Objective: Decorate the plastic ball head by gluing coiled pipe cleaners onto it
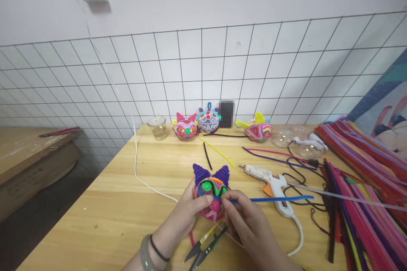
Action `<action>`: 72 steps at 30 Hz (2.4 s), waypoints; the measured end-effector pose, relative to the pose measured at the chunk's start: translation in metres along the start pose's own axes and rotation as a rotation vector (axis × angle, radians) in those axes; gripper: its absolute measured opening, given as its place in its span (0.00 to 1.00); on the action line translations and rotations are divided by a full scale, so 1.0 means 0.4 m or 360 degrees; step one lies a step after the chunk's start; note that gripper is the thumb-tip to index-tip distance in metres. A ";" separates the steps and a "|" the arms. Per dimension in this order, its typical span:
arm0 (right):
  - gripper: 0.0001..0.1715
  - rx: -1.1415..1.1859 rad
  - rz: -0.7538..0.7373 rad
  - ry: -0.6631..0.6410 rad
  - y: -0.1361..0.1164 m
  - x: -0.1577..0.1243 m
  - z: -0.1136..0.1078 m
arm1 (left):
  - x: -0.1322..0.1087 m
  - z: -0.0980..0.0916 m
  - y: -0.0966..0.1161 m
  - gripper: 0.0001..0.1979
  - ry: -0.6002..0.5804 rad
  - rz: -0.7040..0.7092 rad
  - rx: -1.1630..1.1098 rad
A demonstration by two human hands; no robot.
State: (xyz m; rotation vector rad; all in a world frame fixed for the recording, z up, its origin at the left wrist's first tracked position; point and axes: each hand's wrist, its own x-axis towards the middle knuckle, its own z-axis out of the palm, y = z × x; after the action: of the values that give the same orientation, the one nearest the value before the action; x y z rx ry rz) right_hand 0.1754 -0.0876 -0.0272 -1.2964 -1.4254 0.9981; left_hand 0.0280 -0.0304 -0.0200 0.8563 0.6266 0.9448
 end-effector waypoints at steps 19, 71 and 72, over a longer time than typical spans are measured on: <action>0.17 -0.0049 0.0018 0.0025 0.010 0.011 0.000 | -0.002 -0.006 -0.006 0.28 -0.0024 0.0044 0.0140; 0.08 -0.1573 -0.0185 0.0008 0.034 -0.057 -0.120 | 0.052 -0.074 0.059 0.22 0.0653 0.0664 -0.0255; 0.09 -0.1644 -0.0259 0.0026 0.053 -0.052 -0.102 | 0.050 -0.073 0.056 0.23 0.0666 0.0711 -0.0169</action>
State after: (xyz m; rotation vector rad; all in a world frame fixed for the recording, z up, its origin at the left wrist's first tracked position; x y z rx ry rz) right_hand 0.2203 -0.1069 -0.0403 -1.8258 -2.0945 0.0715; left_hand 0.0049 0.0045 -0.0182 0.7191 0.7478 1.5739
